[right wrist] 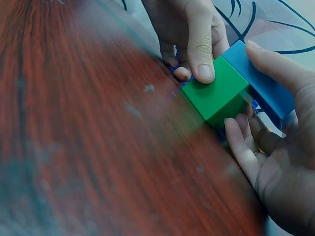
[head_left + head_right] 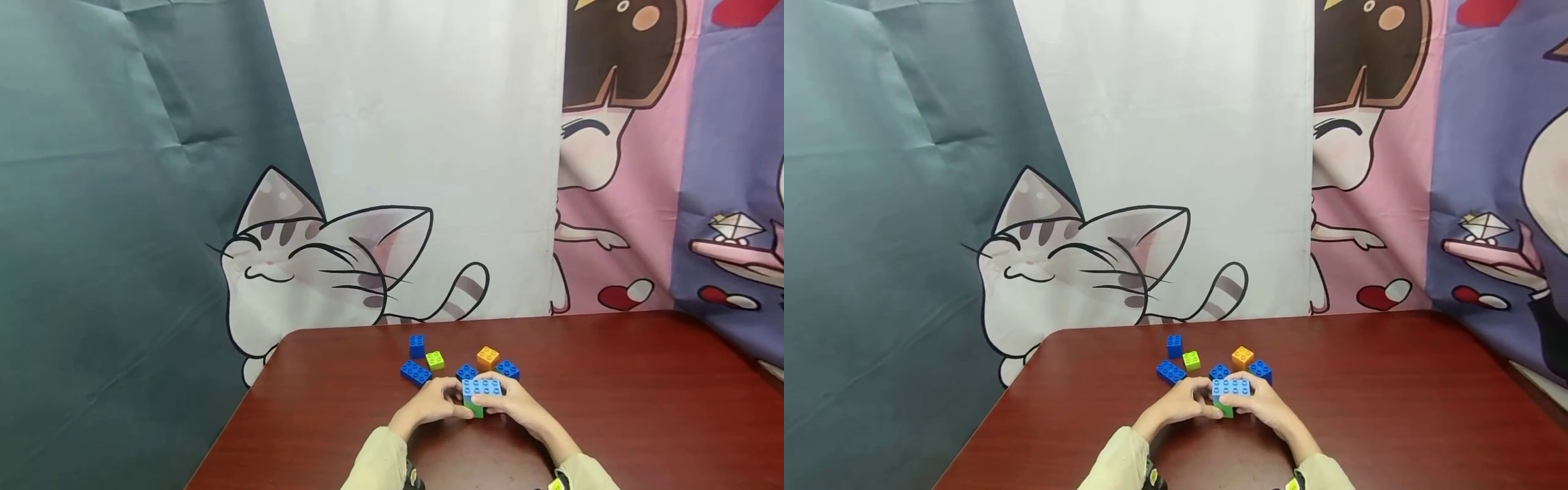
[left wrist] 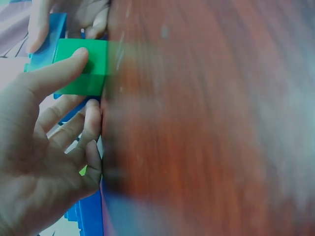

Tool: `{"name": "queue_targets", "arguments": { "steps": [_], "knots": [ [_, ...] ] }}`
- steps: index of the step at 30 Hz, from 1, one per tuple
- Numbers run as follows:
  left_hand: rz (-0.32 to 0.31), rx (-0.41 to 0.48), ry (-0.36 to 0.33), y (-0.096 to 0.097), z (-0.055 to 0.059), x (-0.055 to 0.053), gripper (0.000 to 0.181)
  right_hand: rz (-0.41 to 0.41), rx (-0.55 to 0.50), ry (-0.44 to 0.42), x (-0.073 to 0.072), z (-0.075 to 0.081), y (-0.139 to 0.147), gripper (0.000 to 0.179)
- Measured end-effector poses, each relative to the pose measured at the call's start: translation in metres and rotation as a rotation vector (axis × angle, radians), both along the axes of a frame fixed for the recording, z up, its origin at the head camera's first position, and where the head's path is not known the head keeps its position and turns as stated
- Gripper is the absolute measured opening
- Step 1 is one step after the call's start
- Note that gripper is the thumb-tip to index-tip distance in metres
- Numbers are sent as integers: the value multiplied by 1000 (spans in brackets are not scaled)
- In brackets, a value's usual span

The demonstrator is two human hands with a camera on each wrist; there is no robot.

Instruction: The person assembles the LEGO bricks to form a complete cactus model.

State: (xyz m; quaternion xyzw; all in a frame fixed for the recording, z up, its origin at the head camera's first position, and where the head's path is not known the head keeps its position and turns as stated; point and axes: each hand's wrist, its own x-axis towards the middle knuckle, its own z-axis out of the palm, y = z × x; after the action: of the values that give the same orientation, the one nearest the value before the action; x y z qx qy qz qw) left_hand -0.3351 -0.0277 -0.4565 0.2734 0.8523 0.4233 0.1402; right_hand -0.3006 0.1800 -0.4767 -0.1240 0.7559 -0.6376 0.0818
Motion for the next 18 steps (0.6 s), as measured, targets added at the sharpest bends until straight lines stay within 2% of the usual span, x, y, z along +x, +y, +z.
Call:
{"name": "queue_targets", "arguments": {
  "steps": [5,8,11,14,18],
  "knots": [
    [-7,10,-12,-5,5,-4,24,-3,20,3,-4,6,-2,56],
    [-20,45,-41,-6,7,-5,29,-10,25,7,-6,7,-1,55],
    [-4,79,-56,-9,7,-6,30,-26,31,0,-4,4,-1,55],
    [59,107,17,-14,7,-8,23,-35,40,-19,-1,1,-2,56],
    [203,146,216,-18,10,-18,17,-41,45,-23,2,0,-5,56]
  ]
}}
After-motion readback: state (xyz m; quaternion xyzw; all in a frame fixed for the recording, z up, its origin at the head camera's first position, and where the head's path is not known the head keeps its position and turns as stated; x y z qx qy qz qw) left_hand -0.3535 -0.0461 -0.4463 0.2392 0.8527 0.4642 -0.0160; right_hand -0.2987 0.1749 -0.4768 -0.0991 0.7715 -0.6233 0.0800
